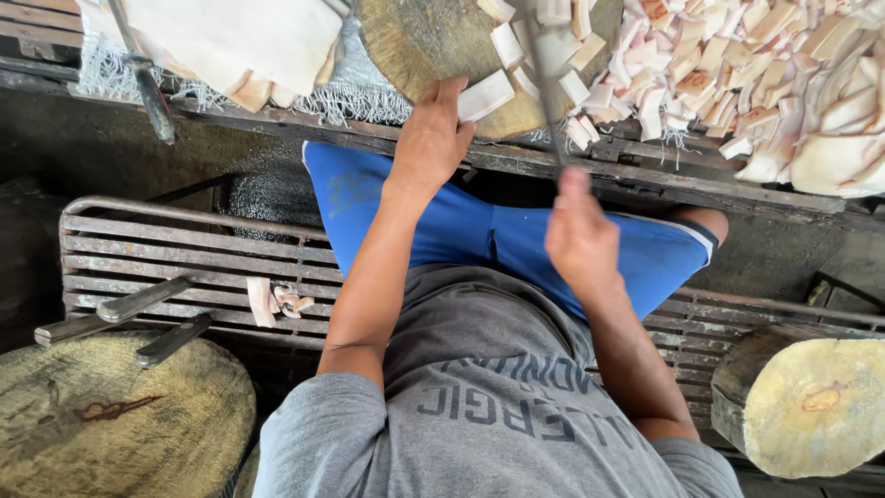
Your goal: The person cuts large sheets of processed animal skin into smaller rectangular strips and square pieces using a machete on a wooden cutting block.
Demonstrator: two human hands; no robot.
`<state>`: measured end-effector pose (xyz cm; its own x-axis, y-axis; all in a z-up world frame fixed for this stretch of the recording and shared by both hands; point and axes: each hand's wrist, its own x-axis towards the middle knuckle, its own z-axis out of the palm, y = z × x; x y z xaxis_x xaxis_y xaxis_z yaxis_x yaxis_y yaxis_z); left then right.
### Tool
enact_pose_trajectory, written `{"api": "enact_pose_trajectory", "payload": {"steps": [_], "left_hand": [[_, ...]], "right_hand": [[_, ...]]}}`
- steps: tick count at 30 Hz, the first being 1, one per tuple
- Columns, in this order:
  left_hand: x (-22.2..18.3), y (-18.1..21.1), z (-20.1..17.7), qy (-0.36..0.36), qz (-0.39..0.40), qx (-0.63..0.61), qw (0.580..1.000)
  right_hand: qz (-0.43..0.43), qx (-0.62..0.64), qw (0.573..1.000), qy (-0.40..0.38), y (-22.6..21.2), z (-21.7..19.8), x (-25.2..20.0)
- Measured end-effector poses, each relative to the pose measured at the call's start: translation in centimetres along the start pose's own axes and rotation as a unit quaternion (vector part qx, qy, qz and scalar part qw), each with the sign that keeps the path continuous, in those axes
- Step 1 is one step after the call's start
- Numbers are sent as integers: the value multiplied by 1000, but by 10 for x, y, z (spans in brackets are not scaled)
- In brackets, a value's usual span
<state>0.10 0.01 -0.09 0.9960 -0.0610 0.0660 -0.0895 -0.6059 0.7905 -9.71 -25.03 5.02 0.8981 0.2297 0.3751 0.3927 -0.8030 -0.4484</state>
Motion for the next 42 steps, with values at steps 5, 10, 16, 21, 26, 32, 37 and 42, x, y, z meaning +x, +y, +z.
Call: {"api": "enact_pose_trajectory", "payload": {"steps": [5,10,16,21,26,32,37,42], "left_hand": [[-2,0,3,10,-8,11,1000],[-1,4,8,27,-6,-5,1000],[0,5,2,25,-17,-20,999],[-4,5,-3,3,1,-10,1000],[-1,1,-9,-11,-19,-67,998],[-7,-10,-18,15,-36,-89,995],[8,0,-5,5,-26,-107,994],[40,25,8,-6,5,-49,999]], "right_hand": [[-19,24,998,-64,2,-10,0],[81,111,990,35,-7,-56,-8],[23,20,998,-48,-15,-1,-5],[80,49,986,-136,-3,4,-9],[179,86,975,-99,-7,-26,-11],[45,34,984,-171,10,-34,-12],[-88,-47,983,-156,70,-16,26],[0,-197,969,-147,130,-16,96]]}}
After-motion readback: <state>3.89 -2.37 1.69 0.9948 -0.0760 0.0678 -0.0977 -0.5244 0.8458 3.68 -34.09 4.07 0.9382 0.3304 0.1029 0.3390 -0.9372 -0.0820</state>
